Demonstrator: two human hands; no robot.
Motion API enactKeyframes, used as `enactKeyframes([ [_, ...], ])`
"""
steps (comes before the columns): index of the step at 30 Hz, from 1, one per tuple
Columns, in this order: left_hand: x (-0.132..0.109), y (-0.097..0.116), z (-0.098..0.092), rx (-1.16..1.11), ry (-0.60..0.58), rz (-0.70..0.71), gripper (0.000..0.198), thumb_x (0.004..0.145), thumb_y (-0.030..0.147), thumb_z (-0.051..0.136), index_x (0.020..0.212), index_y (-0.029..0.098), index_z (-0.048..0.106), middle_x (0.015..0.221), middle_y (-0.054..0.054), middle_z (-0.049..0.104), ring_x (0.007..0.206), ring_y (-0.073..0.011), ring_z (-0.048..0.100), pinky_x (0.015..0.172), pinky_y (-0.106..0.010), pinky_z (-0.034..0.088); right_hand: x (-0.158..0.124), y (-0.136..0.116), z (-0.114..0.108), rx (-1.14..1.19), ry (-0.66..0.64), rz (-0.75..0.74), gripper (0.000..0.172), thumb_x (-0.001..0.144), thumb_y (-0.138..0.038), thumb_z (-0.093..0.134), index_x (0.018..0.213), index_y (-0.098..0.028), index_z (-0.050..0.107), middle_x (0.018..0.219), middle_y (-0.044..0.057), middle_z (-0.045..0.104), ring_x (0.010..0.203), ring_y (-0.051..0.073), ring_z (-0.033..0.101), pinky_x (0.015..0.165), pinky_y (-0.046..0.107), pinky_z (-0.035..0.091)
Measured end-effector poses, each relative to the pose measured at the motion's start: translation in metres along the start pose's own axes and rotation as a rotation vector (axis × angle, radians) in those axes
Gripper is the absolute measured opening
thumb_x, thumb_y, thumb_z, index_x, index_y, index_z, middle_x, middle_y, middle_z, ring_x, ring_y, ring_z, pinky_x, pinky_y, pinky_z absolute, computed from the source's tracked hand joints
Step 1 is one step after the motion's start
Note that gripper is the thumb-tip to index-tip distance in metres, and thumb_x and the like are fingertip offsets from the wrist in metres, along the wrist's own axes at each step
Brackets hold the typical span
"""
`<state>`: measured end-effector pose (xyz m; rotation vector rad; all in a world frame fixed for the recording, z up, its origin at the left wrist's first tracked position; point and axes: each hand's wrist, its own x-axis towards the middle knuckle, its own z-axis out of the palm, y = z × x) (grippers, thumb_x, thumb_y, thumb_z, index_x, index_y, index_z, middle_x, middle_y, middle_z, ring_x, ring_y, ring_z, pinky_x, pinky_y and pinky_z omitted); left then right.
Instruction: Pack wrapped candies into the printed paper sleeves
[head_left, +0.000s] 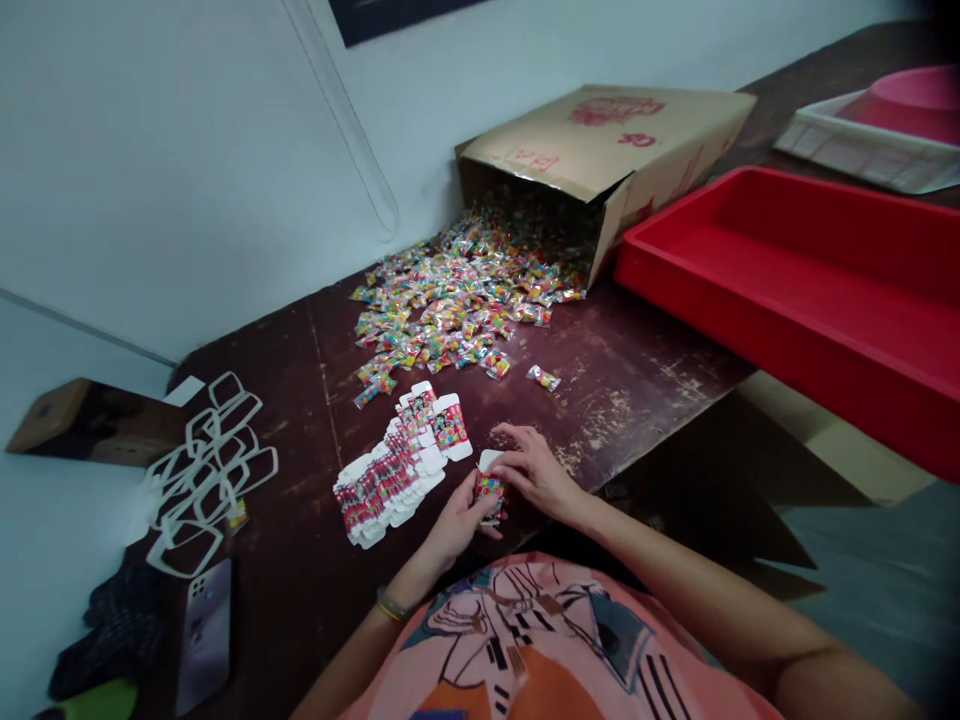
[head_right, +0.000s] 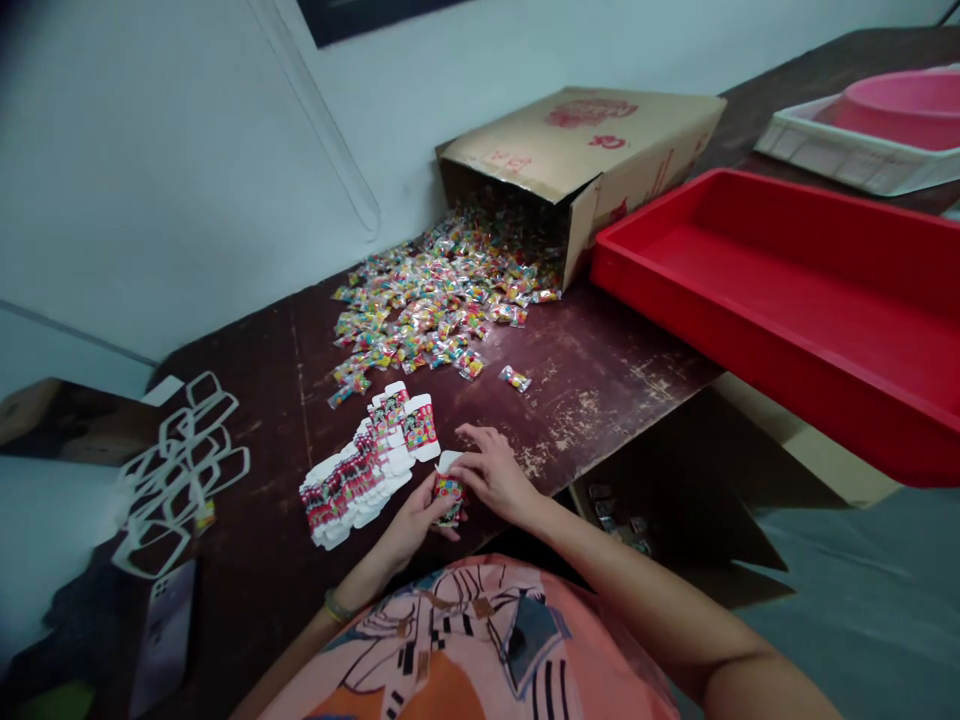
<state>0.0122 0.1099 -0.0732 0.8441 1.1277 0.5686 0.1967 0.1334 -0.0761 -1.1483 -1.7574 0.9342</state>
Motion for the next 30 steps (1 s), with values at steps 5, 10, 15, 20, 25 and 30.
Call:
enactKeyframes([
  [5, 0.004, 0.001, -0.003, -0.138, 0.030, -0.037, 0.060, 0.083, 0.059, 0.047, 0.117, 0.011, 0.056, 0.092, -0.012, 0.067, 0.074, -0.0205, 0.063, 0.049, -0.024, 0.049, -0.014, 0.008, 0.016, 0.691, 0.035, 0.477, 0.027, 0.080, -0.035, 0.064, 0.104, -0.022, 0.061, 0.090, 0.002, 0.062, 0.067, 0.012, 0.057, 0.064, 0.026, 0.049],
  [10, 0.006, 0.009, 0.000, -0.174, -0.068, -0.035, 0.057, 0.082, 0.057, 0.051, 0.114, 0.010, 0.059, 0.089, -0.012, 0.068, 0.075, -0.0209, 0.063, 0.052, -0.025, 0.049, -0.010, 0.008, 0.011, 1.072, -0.120, 0.673, 0.034, 0.069, -0.030, 0.075, 0.097, -0.016, 0.062, 0.083, 0.000, 0.064, 0.057, 0.006, 0.057, 0.062, 0.022, 0.052],
  [15, 0.005, 0.010, 0.000, -0.033, -0.040, 0.048, 0.055, 0.085, 0.054, 0.046, 0.107, 0.007, 0.065, 0.087, -0.012, 0.068, 0.080, -0.0229, 0.061, 0.051, -0.024, 0.047, 0.002, -0.001, 0.005, 0.720, -0.154, 0.517, 0.017, 0.072, -0.021, 0.067, 0.087, -0.015, 0.067, 0.076, 0.000, 0.065, 0.054, 0.008, 0.056, 0.054, 0.022, 0.050],
  [20, 0.007, 0.011, -0.009, 0.199, 0.000, 0.175, 0.046, 0.083, 0.046, 0.052, 0.112, 0.012, 0.064, 0.089, -0.008, 0.067, 0.073, -0.0184, 0.057, 0.050, -0.024, 0.048, 0.007, -0.015, 0.002, 0.369, -0.177, 0.194, 0.015, 0.081, -0.022, 0.061, 0.088, -0.017, 0.073, 0.088, 0.004, 0.064, 0.073, 0.013, 0.060, 0.066, 0.024, 0.049],
  [25, 0.008, 0.016, -0.015, 0.215, 0.035, 0.181, 0.045, 0.085, 0.044, 0.046, 0.112, 0.013, 0.064, 0.092, -0.009, 0.067, 0.076, -0.0195, 0.057, 0.051, -0.024, 0.049, 0.010, -0.016, 0.004, 0.350, -0.191, 0.126, 0.026, 0.088, -0.035, 0.056, 0.104, -0.023, 0.072, 0.097, 0.006, 0.064, 0.087, 0.016, 0.060, 0.077, 0.029, 0.049],
  [30, 0.003, 0.015, -0.020, 0.011, -0.176, 0.121, 0.042, 0.086, 0.042, 0.051, 0.118, 0.015, 0.060, 0.107, -0.011, 0.065, 0.093, -0.0233, 0.058, 0.063, -0.028, 0.052, 0.015, -0.006, 0.004, 0.470, -0.253, 0.249, 0.029, 0.079, -0.042, 0.066, 0.096, -0.020, 0.074, 0.090, 0.006, 0.064, 0.075, 0.016, 0.062, 0.065, 0.027, 0.052],
])
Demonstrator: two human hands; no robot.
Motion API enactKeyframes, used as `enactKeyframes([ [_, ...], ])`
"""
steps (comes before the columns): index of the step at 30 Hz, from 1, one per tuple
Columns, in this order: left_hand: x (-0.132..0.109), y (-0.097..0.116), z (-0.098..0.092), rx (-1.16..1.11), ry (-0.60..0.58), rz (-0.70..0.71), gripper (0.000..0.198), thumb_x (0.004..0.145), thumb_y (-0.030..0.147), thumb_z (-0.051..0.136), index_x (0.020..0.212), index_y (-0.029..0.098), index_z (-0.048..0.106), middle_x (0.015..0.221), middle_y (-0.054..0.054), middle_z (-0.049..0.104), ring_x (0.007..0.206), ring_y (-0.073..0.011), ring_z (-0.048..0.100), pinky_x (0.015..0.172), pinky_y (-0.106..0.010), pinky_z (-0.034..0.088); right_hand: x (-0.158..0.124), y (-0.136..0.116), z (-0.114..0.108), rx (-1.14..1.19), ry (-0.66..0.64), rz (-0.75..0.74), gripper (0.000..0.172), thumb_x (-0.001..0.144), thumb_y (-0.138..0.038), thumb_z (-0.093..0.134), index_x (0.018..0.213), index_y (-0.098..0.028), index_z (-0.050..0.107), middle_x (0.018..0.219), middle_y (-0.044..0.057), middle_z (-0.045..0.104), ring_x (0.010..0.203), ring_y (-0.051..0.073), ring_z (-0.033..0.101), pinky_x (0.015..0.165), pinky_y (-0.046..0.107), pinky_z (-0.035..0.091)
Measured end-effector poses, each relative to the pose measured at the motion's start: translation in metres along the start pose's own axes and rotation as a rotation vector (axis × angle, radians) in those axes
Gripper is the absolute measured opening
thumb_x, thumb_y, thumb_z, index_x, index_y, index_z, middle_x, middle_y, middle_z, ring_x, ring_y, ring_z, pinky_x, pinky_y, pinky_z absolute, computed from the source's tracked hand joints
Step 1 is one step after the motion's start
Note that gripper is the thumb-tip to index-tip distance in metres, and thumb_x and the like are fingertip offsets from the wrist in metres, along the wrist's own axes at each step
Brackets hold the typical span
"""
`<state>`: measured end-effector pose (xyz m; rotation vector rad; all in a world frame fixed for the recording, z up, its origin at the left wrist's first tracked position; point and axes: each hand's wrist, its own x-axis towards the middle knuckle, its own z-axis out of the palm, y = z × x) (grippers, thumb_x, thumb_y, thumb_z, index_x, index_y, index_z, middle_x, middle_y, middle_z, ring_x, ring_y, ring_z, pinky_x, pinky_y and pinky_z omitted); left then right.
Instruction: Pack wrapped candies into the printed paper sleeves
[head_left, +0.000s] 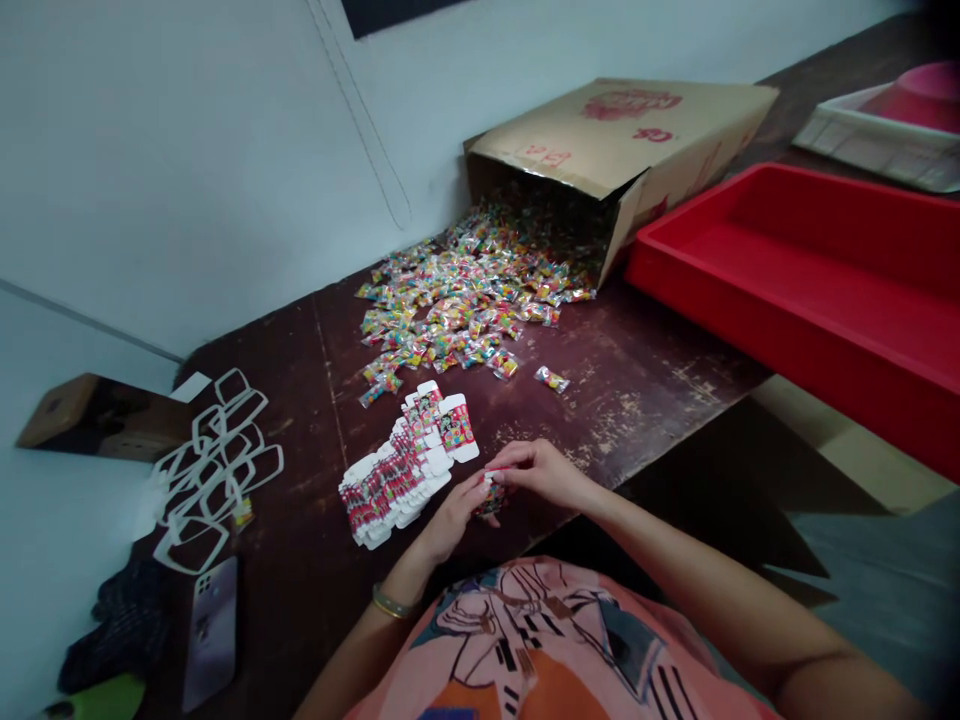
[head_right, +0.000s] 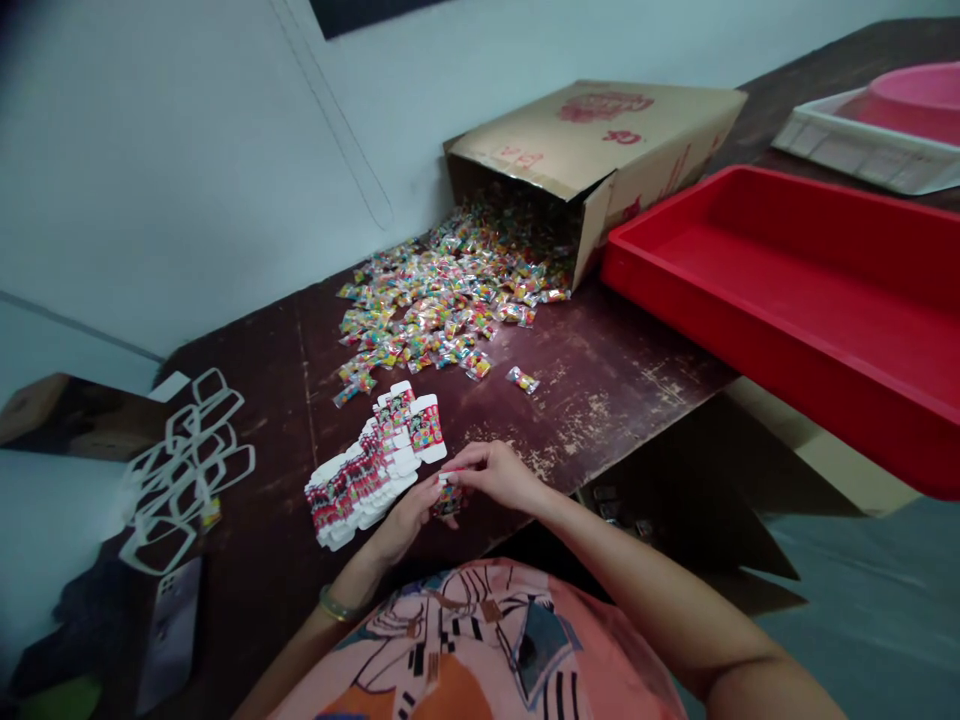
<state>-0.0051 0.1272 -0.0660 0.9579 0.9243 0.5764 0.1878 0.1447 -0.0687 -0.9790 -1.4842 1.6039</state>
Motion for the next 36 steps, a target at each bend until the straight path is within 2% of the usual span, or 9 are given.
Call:
enactKeyframes([
  [8, 0.002, -0.010, 0.006, -0.229, -0.009, -0.153, 0.055, 0.083, 0.053, 0.054, 0.121, 0.013, 0.054, 0.103, -0.014, 0.065, 0.086, -0.0251, 0.062, 0.054, -0.029, 0.050, -0.021, 0.007, 0.012, -0.314, 0.084, -0.188, 0.029, 0.091, -0.033, 0.052, 0.117, -0.026, 0.065, 0.106, 0.007, 0.064, 0.095, 0.017, 0.061, 0.084, 0.030, 0.048],
  [12, 0.007, -0.006, 0.014, -0.296, -0.127, -0.185, 0.057, 0.087, 0.058, 0.043, 0.123, 0.016, 0.055, 0.116, -0.017, 0.061, 0.104, -0.0276, 0.058, 0.073, -0.035, 0.051, -0.050, -0.008, -0.032, -0.329, 0.078, -0.052, 0.026, 0.091, -0.033, 0.053, 0.110, -0.026, 0.069, 0.100, 0.006, 0.068, 0.091, 0.019, 0.062, 0.082, 0.032, 0.048],
  [16, 0.007, -0.004, -0.005, -0.185, 0.118, -0.079, 0.043, 0.086, 0.045, 0.054, 0.115, 0.015, 0.060, 0.113, -0.015, 0.062, 0.101, -0.0238, 0.059, 0.082, -0.034, 0.047, -0.061, -0.024, -0.071, -0.605, -0.017, 0.059, 0.024, 0.089, -0.037, 0.054, 0.093, -0.025, 0.075, 0.097, 0.008, 0.068, 0.093, 0.023, 0.060, 0.089, 0.039, 0.044],
  [19, 0.005, -0.005, -0.023, -0.204, 0.283, -0.043, 0.040, 0.084, 0.044, 0.056, 0.106, 0.012, 0.061, 0.096, -0.012, 0.065, 0.085, -0.0203, 0.063, 0.075, -0.031, 0.048, -0.020, -0.011, -0.048, -0.730, 0.000, -0.055, 0.027, 0.088, -0.039, 0.056, 0.104, -0.024, 0.071, 0.110, 0.010, 0.065, 0.104, 0.024, 0.056, 0.094, 0.040, 0.042],
  [23, -0.006, -0.005, -0.035, -0.174, 0.365, -0.024, 0.035, 0.083, 0.043, 0.058, 0.099, 0.013, 0.060, 0.080, -0.005, 0.063, 0.071, -0.0156, 0.062, 0.062, -0.025, 0.045, 0.064, 0.028, 0.005, -0.913, -0.084, -0.243, 0.065, 0.078, -0.037, 0.070, 0.135, -0.015, 0.047, 0.141, 0.016, 0.043, 0.130, 0.031, 0.036, 0.105, 0.048, 0.031],
  [26, -0.021, -0.008, -0.038, -0.162, 0.363, -0.075, 0.034, 0.081, 0.044, 0.060, 0.096, 0.013, 0.060, 0.074, -0.003, 0.063, 0.065, -0.0147, 0.061, 0.057, -0.024, 0.043, 0.100, 0.043, 0.016, -0.971, -0.166, -0.276, 0.052, 0.082, -0.033, 0.066, 0.128, -0.012, 0.053, 0.138, 0.018, 0.047, 0.130, 0.031, 0.038, 0.106, 0.048, 0.031],
  [29, -0.029, -0.012, -0.039, -0.233, 0.326, -0.128, 0.039, 0.081, 0.046, 0.060, 0.099, 0.011, 0.061, 0.081, -0.008, 0.066, 0.071, -0.0172, 0.063, 0.062, -0.026, 0.046, 0.094, 0.037, 0.008, -0.932, -0.194, -0.315, 0.026, 0.092, -0.029, 0.052, 0.109, -0.015, 0.066, 0.119, 0.011, 0.063, 0.114, 0.021, 0.054, 0.097, 0.035, 0.041],
  [32, -0.023, -0.012, -0.037, -0.486, 0.230, -0.132, 0.052, 0.084, 0.054, 0.051, 0.113, 0.011, 0.058, 0.104, -0.015, 0.066, 0.092, -0.0231, 0.064, 0.080, -0.035, 0.048, 0.059, 0.020, 0.010, -0.852, -0.130, -0.341, 0.029, 0.097, -0.025, 0.040, 0.097, -0.017, 0.067, 0.106, 0.007, 0.068, 0.098, 0.015, 0.061, 0.088, 0.027, 0.045],
  [36, -0.005, -0.012, -0.033, -0.690, 0.164, -0.095, 0.032, 0.089, 0.035, 0.051, 0.115, 0.017, 0.058, 0.106, -0.009, 0.066, 0.090, -0.0180, 0.063, 0.088, -0.036, 0.046, 0.032, 0.007, 0.027, -0.701, -0.096, -0.426, 0.023, 0.094, -0.023, 0.044, 0.091, -0.020, 0.066, 0.104, 0.006, 0.067, 0.099, 0.016, 0.058, 0.089, 0.030, 0.043],
])
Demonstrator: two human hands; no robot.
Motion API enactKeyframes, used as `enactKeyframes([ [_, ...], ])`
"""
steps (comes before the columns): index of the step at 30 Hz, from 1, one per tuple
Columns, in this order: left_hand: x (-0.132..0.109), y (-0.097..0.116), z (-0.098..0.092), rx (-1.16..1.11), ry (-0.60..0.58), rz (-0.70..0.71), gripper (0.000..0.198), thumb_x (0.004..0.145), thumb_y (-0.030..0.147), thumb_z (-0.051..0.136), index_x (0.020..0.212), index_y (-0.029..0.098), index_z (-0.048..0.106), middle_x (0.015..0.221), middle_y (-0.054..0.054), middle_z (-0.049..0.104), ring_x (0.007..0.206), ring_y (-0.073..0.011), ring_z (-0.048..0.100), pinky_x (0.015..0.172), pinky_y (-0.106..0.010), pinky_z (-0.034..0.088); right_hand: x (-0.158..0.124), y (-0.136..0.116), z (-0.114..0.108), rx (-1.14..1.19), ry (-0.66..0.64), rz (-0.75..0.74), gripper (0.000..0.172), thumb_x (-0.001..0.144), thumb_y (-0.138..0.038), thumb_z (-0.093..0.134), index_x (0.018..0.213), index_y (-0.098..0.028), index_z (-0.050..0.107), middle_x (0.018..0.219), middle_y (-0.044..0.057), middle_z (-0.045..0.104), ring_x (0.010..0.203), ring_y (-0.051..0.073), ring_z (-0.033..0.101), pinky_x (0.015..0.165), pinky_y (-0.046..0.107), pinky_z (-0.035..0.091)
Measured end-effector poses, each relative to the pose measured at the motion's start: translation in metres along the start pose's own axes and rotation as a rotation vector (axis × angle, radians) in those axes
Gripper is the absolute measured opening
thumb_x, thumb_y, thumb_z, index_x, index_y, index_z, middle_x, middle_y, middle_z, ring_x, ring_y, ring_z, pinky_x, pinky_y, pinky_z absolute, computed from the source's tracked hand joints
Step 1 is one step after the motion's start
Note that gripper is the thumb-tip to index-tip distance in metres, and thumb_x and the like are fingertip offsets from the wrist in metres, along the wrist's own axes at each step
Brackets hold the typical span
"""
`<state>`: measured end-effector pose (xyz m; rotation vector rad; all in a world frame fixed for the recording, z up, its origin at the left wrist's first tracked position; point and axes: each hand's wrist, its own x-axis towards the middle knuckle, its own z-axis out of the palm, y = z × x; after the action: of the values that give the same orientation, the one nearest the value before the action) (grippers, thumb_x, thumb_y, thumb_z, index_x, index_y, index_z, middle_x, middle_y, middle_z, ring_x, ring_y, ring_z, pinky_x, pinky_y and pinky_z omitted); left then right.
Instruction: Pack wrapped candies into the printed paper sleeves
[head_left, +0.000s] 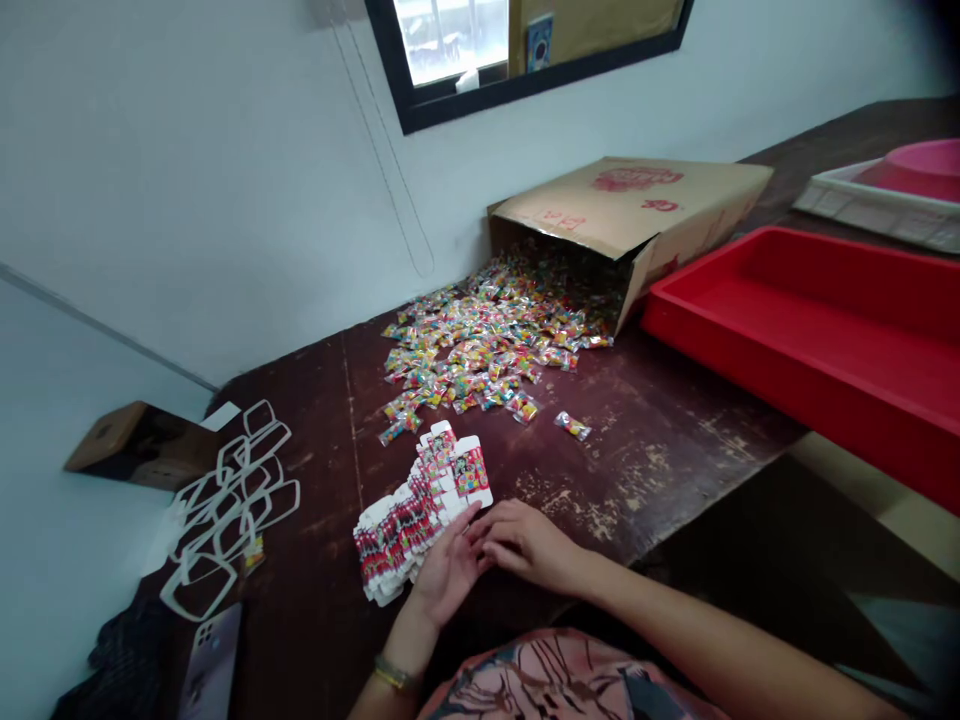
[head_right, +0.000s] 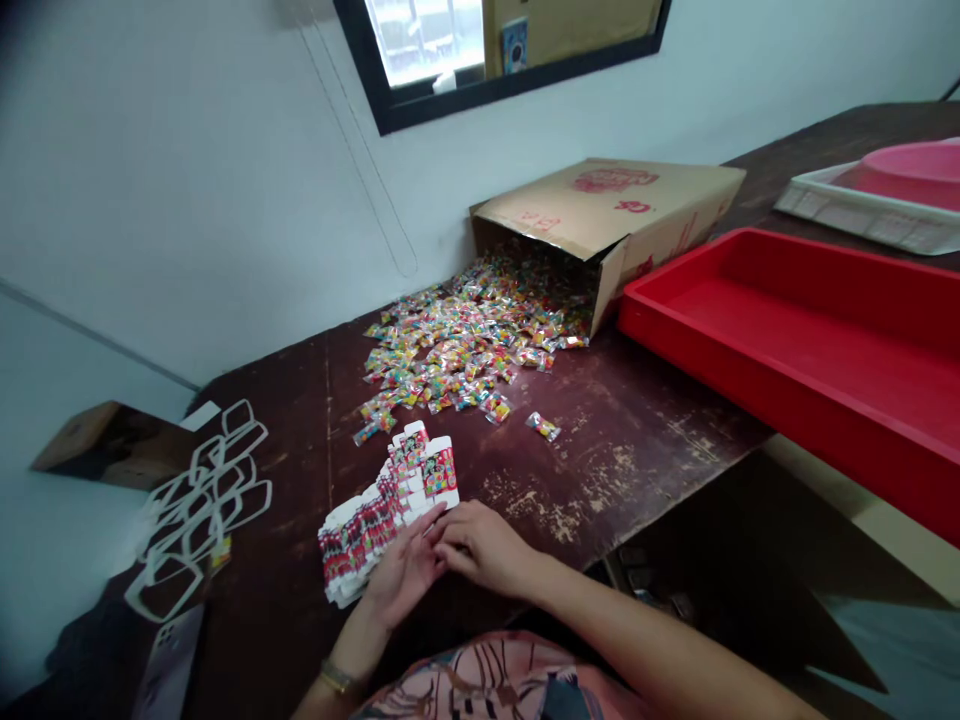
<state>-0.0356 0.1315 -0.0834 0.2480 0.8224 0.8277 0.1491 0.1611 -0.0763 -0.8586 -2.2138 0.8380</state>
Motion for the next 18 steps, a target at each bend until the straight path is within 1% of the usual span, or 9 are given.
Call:
enactKeyframes([
  [1, 0.003, -0.002, 0.001, 0.020, 0.011, -0.023, 0.028, 0.088, 0.030, 0.052, 0.111, 0.016, 0.059, 0.102, -0.009, 0.067, 0.088, -0.0176, 0.064, 0.087, -0.035, 0.046, 0.005, 0.002, 0.002, -0.036, 0.008, 0.008, 0.021, 0.094, -0.022, 0.045, 0.094, -0.020, 0.066, 0.107, 0.006, 0.066, 0.101, 0.017, 0.057, 0.089, 0.032, 0.043],
  [3, 0.004, -0.006, 0.002, 0.103, 0.032, -0.099, 0.027, 0.087, 0.028, 0.053, 0.108, 0.014, 0.061, 0.099, -0.011, 0.068, 0.088, -0.0198, 0.064, 0.086, -0.036, 0.047, 0.024, 0.017, 0.005, -0.218, -0.023, 0.038, 0.021, 0.091, -0.021, 0.048, 0.107, -0.019, 0.063, 0.117, 0.009, 0.061, 0.109, 0.021, 0.053, 0.091, 0.035, 0.042],
  [6, -0.004, -0.014, 0.002, 0.232, 0.036, -0.153, 0.032, 0.087, 0.034, 0.053, 0.110, 0.012, 0.060, 0.101, -0.014, 0.067, 0.089, -0.0227, 0.065, 0.082, -0.037, 0.047, 0.062, 0.048, 0.007, -0.468, -0.175, 0.006, 0.038, 0.084, -0.026, 0.059, 0.120, -0.013, 0.056, 0.124, 0.016, 0.056, 0.116, 0.027, 0.048, 0.090, 0.040, 0.043],
  [8, -0.012, -0.015, 0.001, 0.273, 0.032, -0.137, 0.034, 0.086, 0.035, 0.054, 0.111, 0.012, 0.060, 0.100, -0.014, 0.067, 0.088, -0.0231, 0.065, 0.080, -0.036, 0.047, 0.080, 0.060, 0.008, -0.523, -0.236, -0.025, 0.034, 0.083, -0.024, 0.061, 0.111, -0.007, 0.059, 0.113, 0.019, 0.060, 0.107, 0.029, 0.053, 0.083, 0.039, 0.046],
  [10, -0.017, -0.012, 0.000, 0.249, 0.032, -0.112, 0.038, 0.085, 0.038, 0.055, 0.113, 0.012, 0.059, 0.102, -0.015, 0.067, 0.090, -0.0240, 0.065, 0.082, -0.037, 0.046, 0.088, 0.058, 0.009, -0.548, -0.267, -0.045, 0.019, 0.085, -0.017, 0.056, 0.098, -0.006, 0.064, 0.099, 0.019, 0.064, 0.094, 0.027, 0.058, 0.073, 0.036, 0.048],
  [12, -0.019, -0.006, 0.001, 0.148, 0.023, -0.084, 0.046, 0.084, 0.046, 0.055, 0.114, 0.013, 0.059, 0.109, -0.016, 0.066, 0.097, -0.0258, 0.064, 0.089, -0.039, 0.044, 0.081, 0.045, 0.008, -0.578, -0.303, -0.076, 0.014, 0.087, -0.012, 0.051, 0.090, -0.009, 0.065, 0.091, 0.015, 0.066, 0.084, 0.023, 0.059, 0.067, 0.032, 0.047],
  [14, -0.018, 0.001, 0.004, 0.024, 0.005, -0.033, 0.050, 0.081, 0.055, 0.055, 0.112, 0.016, 0.061, 0.116, -0.016, 0.064, 0.107, -0.0279, 0.060, 0.095, -0.041, 0.042, 0.062, 0.024, 0.007, -0.577, -0.317, -0.149, 0.014, 0.089, -0.015, 0.051, 0.088, -0.013, 0.064, 0.090, 0.011, 0.066, 0.082, 0.020, 0.059, 0.068, 0.029, 0.046],
  [16, -0.013, 0.004, 0.005, -0.018, 0.019, 0.031, 0.042, 0.076, 0.051, 0.060, 0.103, 0.019, 0.065, 0.112, -0.012, 0.067, 0.110, -0.0286, 0.058, 0.096, -0.042, 0.042, 0.036, 0.004, 0.006, -0.514, -0.270, -0.250, 0.015, 0.092, -0.023, 0.050, 0.090, -0.016, 0.063, 0.095, 0.008, 0.067, 0.088, 0.019, 0.058, 0.076, 0.030, 0.045],
  [18, -0.007, 0.000, 0.005, 0.064, 0.083, 0.048, 0.026, 0.070, 0.039, 0.068, 0.085, 0.019, 0.069, 0.095, -0.009, 0.071, 0.103, -0.0290, 0.061, 0.089, -0.040, 0.045, 0.011, -0.011, 0.005, -0.383, -0.159, -0.260, 0.018, 0.094, -0.028, 0.046, 0.098, -0.021, 0.062, 0.099, 0.005, 0.067, 0.093, 0.018, 0.057, 0.084, 0.031, 0.043],
])
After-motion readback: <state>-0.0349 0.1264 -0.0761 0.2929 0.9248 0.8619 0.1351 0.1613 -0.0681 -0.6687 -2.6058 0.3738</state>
